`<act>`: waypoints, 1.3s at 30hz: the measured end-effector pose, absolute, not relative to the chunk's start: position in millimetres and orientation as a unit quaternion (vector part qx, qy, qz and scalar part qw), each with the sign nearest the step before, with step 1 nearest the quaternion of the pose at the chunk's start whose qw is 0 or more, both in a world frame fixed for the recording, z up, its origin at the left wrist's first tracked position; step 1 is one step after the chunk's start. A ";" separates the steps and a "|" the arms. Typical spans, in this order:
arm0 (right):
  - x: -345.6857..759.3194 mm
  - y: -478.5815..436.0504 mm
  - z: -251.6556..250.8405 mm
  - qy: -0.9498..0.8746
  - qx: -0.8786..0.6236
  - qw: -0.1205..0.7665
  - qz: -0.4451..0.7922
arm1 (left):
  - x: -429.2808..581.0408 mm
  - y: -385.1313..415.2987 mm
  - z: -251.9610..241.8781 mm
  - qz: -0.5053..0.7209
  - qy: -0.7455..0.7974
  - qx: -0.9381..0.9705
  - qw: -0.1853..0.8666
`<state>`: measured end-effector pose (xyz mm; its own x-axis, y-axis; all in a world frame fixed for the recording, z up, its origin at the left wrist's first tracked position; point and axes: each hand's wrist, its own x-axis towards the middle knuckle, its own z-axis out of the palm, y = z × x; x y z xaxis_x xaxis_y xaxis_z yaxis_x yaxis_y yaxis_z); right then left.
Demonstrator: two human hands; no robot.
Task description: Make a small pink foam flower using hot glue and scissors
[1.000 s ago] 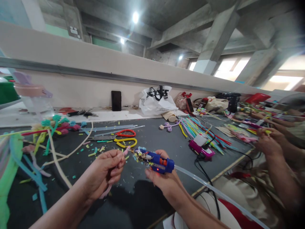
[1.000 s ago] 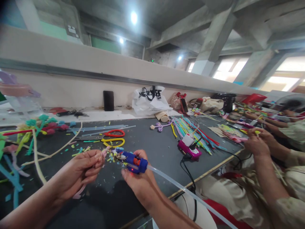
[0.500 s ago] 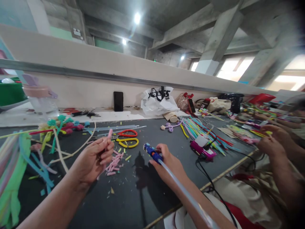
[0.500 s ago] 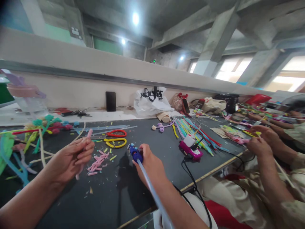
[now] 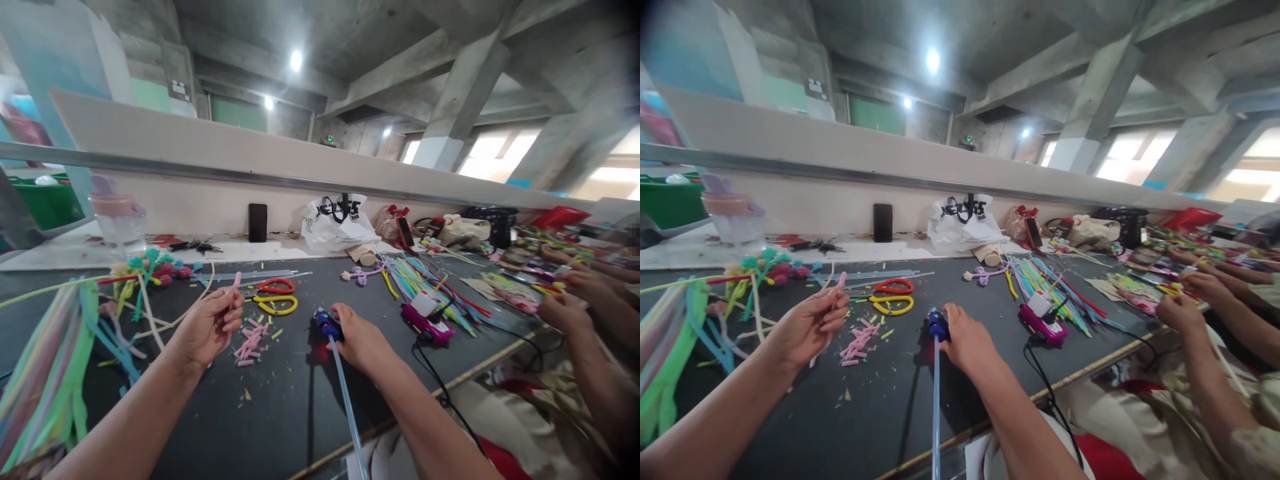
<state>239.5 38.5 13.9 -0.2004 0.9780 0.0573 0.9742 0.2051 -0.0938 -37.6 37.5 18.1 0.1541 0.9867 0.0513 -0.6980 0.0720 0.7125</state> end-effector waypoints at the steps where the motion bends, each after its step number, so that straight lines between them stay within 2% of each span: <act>1: 240.1 39.6 15.8 -0.776 -0.629 0.048 0.020 | -36.7 37.5 20.3 0.603 0.241 0.310 0.695; 7: 239.7 49.4 17.8 -0.777 -0.627 0.027 0.047 | -31.4 40.0 31.3 0.578 0.271 0.324 0.698; 14: 250.7 46.8 31.1 -0.780 -0.622 0.016 0.069 | -46.7 36.1 18.9 0.584 0.260 0.338 0.691; 19: 212.6 33.1 56.8 -0.821 -0.567 0.066 0.018 | -54.0 31.9 9.8 0.584 0.247 0.333 0.697; 23: 142.6 29.4 40.4 -0.901 -0.423 0.072 0.057 | -52.2 30.1 7.3 0.581 0.243 0.336 0.700; 30: 100.7 41.5 6.4 -0.900 -0.431 0.056 0.040 | -45.1 27.5 4.6 0.568 0.251 0.352 0.701; 34: 119.0 36.8 6.3 -0.889 -0.447 0.079 0.059 | -37.6 23.1 6.0 0.552 0.300 0.362 0.689; 36: 128.9 30.9 3.6 -0.876 -0.459 0.120 0.086 | -32.4 20.0 7.8 0.540 0.325 0.366 0.685; 39: 143.2 22.6 -2.4 -0.834 -0.475 0.207 0.191 | -23.3 15.7 11.0 0.530 0.360 0.374 0.670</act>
